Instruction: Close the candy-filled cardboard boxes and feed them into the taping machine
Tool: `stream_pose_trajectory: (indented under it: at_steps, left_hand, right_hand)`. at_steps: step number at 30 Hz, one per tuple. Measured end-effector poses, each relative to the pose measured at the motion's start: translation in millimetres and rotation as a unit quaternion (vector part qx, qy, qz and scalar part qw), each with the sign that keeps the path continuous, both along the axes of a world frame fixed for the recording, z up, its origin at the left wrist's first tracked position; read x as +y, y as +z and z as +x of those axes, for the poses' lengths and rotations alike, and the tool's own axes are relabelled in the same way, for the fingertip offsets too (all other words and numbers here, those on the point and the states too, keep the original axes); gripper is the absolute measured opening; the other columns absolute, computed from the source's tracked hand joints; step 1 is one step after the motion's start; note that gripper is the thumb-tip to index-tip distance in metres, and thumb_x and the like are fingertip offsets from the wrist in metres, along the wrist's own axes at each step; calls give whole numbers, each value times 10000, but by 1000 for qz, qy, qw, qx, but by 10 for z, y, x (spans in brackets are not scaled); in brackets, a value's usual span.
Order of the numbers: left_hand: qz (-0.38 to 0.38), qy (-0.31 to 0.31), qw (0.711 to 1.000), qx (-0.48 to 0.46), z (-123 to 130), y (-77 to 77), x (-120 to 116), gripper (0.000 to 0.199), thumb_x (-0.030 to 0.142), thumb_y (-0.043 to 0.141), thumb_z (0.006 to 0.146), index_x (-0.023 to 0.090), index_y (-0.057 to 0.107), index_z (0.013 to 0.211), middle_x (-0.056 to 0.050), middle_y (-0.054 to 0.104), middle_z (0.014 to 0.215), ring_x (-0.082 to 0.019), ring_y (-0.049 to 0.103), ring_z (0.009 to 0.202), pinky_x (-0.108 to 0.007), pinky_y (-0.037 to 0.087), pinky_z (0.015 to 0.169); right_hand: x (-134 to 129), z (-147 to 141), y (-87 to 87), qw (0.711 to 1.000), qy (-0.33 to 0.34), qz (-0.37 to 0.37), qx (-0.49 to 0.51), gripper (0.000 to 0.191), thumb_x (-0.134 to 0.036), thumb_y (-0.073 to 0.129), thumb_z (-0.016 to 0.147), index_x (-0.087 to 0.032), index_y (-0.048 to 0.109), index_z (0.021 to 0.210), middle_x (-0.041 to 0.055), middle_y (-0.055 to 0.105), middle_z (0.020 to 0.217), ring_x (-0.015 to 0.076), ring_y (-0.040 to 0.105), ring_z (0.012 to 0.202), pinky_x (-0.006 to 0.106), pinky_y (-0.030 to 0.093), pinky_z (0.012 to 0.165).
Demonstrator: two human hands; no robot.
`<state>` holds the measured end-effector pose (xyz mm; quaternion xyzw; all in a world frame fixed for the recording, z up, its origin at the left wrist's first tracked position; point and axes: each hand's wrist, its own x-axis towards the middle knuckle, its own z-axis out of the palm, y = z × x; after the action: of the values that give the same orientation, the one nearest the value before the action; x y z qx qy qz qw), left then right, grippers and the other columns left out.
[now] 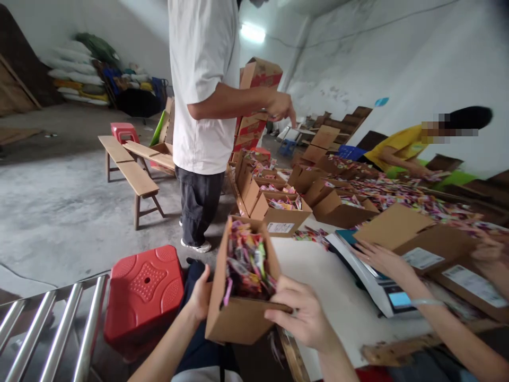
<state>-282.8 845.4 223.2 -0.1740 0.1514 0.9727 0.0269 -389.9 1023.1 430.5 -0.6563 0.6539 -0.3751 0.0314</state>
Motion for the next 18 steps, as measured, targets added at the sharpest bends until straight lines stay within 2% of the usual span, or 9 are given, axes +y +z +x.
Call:
stream_pose_trajectory:
  at_steps: [2, 4, 7, 9, 11, 13, 15, 17, 18]
  left_hand:
    - [-56, 65, 991, -99, 304, -168, -328, 862, 853, 425, 764, 105, 723, 1073, -160, 745, 805, -335, 709, 795, -444, 547, 779]
    - [-90, 117, 970, -191, 610, -381, -627, 870, 863, 380, 770, 116, 729, 1048, -156, 734, 749, -327, 701, 730, -444, 554, 720]
    - [-78, 214, 933, -279, 982, -698, -977, 799, 781, 292, 859, 125, 708, 1047, -139, 718, 697, -309, 701, 688, -432, 564, 678]
    - [-57, 293, 899, -320, 1136, -899, -1129, 700, 688, 273, 913, 134, 685, 1031, -107, 696, 648, -296, 698, 655, -417, 572, 663]
    - [-74, 362, 850, -375, 1235, -1109, -1217, 617, 620, 292, 927, 138, 665, 1024, -84, 679, 632, -293, 698, 660, -407, 581, 669]
    - [-143, 379, 799, -444, 1315, -1324, -1254, 575, 582, 328, 905, 129, 665, 1014, -98, 687, 670, -321, 712, 744, -418, 587, 708]
    - [-253, 343, 756, -496, 1407, -1490, -1274, 542, 553, 381, 858, 120, 679, 988, -143, 713, 772, -370, 711, 899, -449, 582, 791]
    - [-366, 325, 707, -510, 1514, -1528, -1322, 542, 532, 414, 819, 105, 683, 1018, -195, 725, 956, -407, 665, 1073, -486, 546, 921]
    - [-408, 347, 678, -503, 1569, -1486, -1374, 578, 532, 413, 819, 88, 669, 1085, -218, 707, 1076, -412, 628, 1154, -500, 510, 991]
  right_hand:
    - [-386, 31, -252, 997, 68, 12, -18, 198, -330, 724, 850, -190, 678, 718, -11, 513, 685, 101, 514, 624, 232, 391, 567]
    - [-820, 69, -582, 991, 125, 18, -34, 218, -369, 735, 842, -184, 696, 732, -8, 544, 703, 108, 537, 660, 235, 408, 604]
    - [-1483, 123, -1117, 980, 187, 56, -27, 203, -350, 783, 795, -173, 700, 737, -10, 570, 738, 114, 558, 703, 230, 431, 649]
    - [-1880, 147, -1431, 970, 217, 109, 9, 174, -297, 809, 766, -167, 696, 741, -10, 583, 775, 115, 573, 746, 222, 448, 686]
    - [-2203, 154, -1682, 955, 248, 153, 55, 166, -271, 813, 759, -162, 689, 740, -8, 588, 799, 115, 581, 777, 215, 459, 718]
    - [-2433, 147, -1867, 939, 277, 175, 102, 159, -265, 803, 771, -161, 687, 743, -6, 590, 811, 115, 580, 795, 213, 467, 745]
    - [-2564, 134, -1994, 921, 307, 186, 154, 108, -228, 776, 797, -170, 692, 766, -5, 597, 825, 117, 573, 810, 216, 470, 778]
    - [-2605, 126, -2067, 897, 338, 199, 204, 58, -194, 740, 822, -186, 695, 787, -6, 610, 846, 119, 562, 811, 224, 466, 805]
    - [-2597, 124, -2086, 886, 349, 206, 225, 41, -189, 718, 838, -196, 697, 803, -6, 618, 865, 121, 558, 816, 228, 463, 812]
